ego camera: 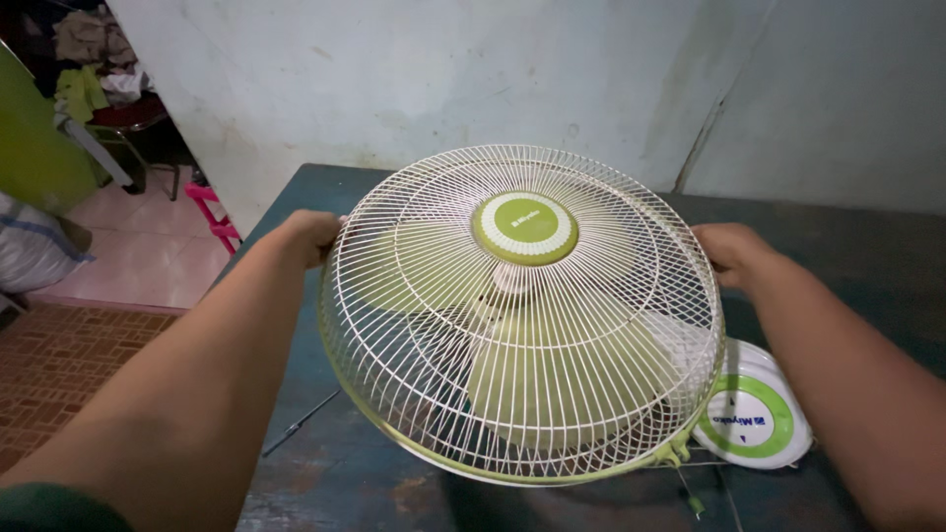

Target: The person assembles a table fan by attaching the front grille and securing the central hub cap. They align the grille over the fan blades and press the hub cap into place, then attach the outer ring to complete the assembly.

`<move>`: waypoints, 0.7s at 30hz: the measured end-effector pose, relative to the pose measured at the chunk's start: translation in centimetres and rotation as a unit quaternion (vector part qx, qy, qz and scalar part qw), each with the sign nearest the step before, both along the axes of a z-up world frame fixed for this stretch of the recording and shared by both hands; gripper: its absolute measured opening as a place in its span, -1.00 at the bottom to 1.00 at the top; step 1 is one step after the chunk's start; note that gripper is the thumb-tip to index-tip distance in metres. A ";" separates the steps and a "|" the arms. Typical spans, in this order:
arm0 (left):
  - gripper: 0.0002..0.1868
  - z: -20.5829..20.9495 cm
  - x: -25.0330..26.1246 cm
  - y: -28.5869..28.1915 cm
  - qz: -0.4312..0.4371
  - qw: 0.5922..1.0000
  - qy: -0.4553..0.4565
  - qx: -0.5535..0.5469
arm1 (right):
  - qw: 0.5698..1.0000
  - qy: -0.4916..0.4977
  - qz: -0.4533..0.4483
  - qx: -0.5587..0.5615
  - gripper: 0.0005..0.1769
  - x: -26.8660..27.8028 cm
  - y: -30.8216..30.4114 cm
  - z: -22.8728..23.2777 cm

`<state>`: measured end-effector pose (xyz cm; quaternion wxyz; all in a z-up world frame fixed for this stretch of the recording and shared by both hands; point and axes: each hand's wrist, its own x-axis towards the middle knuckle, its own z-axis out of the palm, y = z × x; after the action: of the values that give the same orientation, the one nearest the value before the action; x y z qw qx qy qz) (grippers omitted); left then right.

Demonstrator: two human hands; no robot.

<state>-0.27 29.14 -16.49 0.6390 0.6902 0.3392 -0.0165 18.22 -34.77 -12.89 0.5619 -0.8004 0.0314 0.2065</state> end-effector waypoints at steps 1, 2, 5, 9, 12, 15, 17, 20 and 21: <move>-0.61 0.0 -0.3 0.2 -0.030 0.998 -0.009 -0.049 | 1.000 0.006 0.001 0.012 -0.70 -0.2 0.2 0.0; -0.62 0.0 -0.6 0.3 -0.016 0.998 -0.007 -0.056 | 1.000 0.013 0.002 0.025 -0.70 -0.3 0.3 0.1; -0.65 0.3 -2.2 -0.3 0.002 0.998 -0.017 -0.066 | 1.000 0.012 0.008 0.023 -0.69 -0.2 0.4 0.0; -0.61 1.5 -5.2 -2.4 0.017 0.998 -0.028 -0.056 | 0.999 0.026 0.016 0.027 -0.68 0.6 -0.4 -1.6; -0.61 2.1 -8.0 -3.9 0.023 0.995 -0.054 -0.081 | 0.993 0.057 0.007 0.108 -0.66 0.5 -1.7 -3.0; -0.65 2.5 -10.5 -4.6 0.024 0.993 -0.082 -0.077 | 0.990 0.028 0.026 0.136 -0.72 -1.3 -3.7 -3.1; -0.69 2.7 -11.8 -5.3 0.033 0.993 -0.094 -0.071 | 0.993 0.035 0.010 0.114 -0.72 -3.4 -4.4 -2.7; -0.72 3.3 -13.9 -6.3 0.055 0.991 -0.103 -0.067 | 0.994 0.029 0.016 0.105 -0.70 -7.3 -4.1 -0.6; -0.71 3.4 -14.8 -6.9 0.064 0.991 -0.101 -0.059 | 0.994 0.028 0.029 0.104 -0.69 -9.0 -3.9 0.0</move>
<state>-15.03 22.27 -13.07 0.7095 0.6260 0.3149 0.0741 9.25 -38.71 -12.84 0.6344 -0.7323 0.0021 0.2474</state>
